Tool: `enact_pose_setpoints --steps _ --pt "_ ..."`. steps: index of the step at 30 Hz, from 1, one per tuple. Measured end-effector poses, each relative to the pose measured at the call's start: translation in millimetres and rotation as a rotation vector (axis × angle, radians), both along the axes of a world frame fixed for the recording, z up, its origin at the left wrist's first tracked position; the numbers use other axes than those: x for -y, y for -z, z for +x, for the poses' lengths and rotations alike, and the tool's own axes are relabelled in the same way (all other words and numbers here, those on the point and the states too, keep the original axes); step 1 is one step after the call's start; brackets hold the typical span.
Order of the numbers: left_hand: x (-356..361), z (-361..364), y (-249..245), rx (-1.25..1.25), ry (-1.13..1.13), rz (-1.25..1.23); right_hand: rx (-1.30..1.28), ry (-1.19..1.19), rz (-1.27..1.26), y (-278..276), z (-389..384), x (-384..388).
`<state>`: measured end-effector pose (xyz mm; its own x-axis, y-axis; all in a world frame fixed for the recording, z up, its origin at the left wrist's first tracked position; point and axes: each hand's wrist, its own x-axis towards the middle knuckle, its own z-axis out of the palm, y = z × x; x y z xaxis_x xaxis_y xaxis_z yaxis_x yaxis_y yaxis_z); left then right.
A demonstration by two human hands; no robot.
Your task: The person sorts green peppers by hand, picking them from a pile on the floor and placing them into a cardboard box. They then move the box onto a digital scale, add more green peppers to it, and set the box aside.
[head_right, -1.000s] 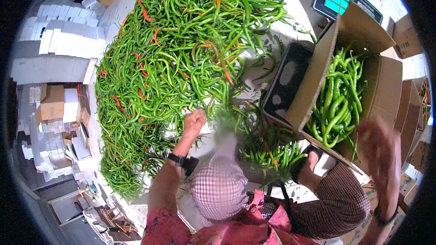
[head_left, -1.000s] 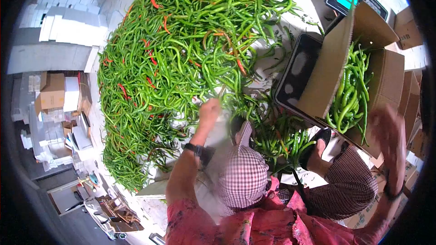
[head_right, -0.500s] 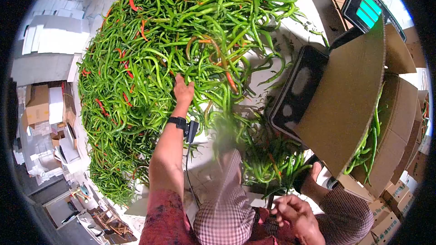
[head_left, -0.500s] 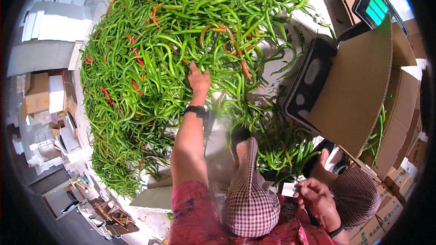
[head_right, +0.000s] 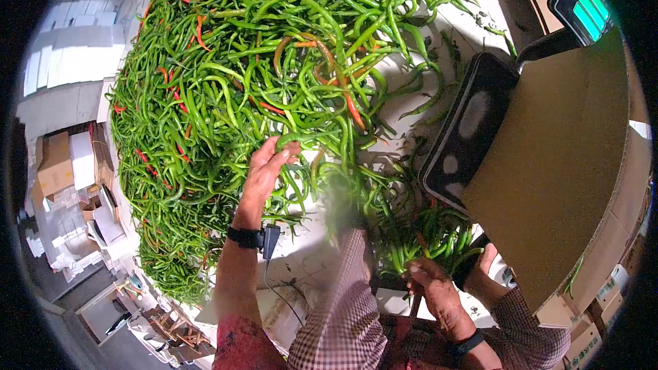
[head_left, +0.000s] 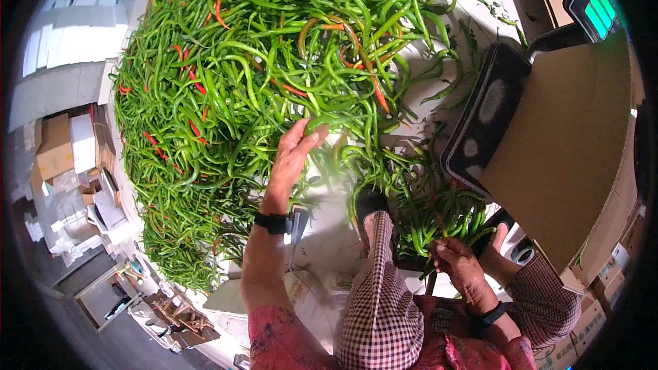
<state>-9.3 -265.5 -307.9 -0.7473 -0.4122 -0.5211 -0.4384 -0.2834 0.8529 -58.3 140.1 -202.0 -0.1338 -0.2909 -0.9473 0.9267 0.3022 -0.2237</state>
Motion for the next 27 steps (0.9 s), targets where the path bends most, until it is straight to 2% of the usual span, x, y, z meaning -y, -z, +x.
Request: enact_pose_setpoints --steps 1,2,4,5,7,8,10,16,19,23,25,27 --pt "6.0 -0.9 9.1 0.040 0.134 -0.172 -0.006 -0.002 0.023 1.1 1.1 -0.2" --pt "4.4 -10.5 11.4 0.042 0.134 -0.172 -0.012 -0.005 0.045 2.2 2.1 -0.4" --pt "-8.4 -37.5 21.2 0.085 0.318 -1.071 -0.008 0.000 0.038 6.3 4.4 -2.1" --pt "-11.1 -48.3 29.0 0.084 0.318 -1.072 -0.006 0.005 0.033 8.2 5.1 -2.4" --pt "-15.1 -69.1 43.9 0.123 0.391 -1.326 -0.016 -0.016 0.036 9.7 5.7 -0.8" --pt "-13.3 -77.1 48.8 0.118 0.390 -1.320 -0.024 -0.037 0.040 9.8 4.8 -1.3" --pt "-8.9 -89.2 55.9 0.220 0.473 -1.515 -0.033 -0.032 0.036 9.5 2.8 -3.3" --pt "-3.1 -89.1 40.6 0.139 0.531 -1.567 -0.026 0.050 -0.008 19.8 2.7 -8.5" --pt "4.3 -67.3 24.3 0.062 0.427 -1.217 -0.022 0.043 0.001 20.2 -1.7 -7.9" --pt "20.6 -29.4 -7.8 -0.019 0.306 -1.385 -0.006 0.105 -0.013 32.6 2.2 -16.1" --pt "18.6 -24.8 -50.3 0.010 -0.129 -0.623 -0.012 0.112 -0.031 35.1 3.3 -16.6" --pt "5.1 -24.2 -86.6 -0.008 -0.194 -0.595 -0.018 0.096 -0.045 33.3 1.2 -13.7"
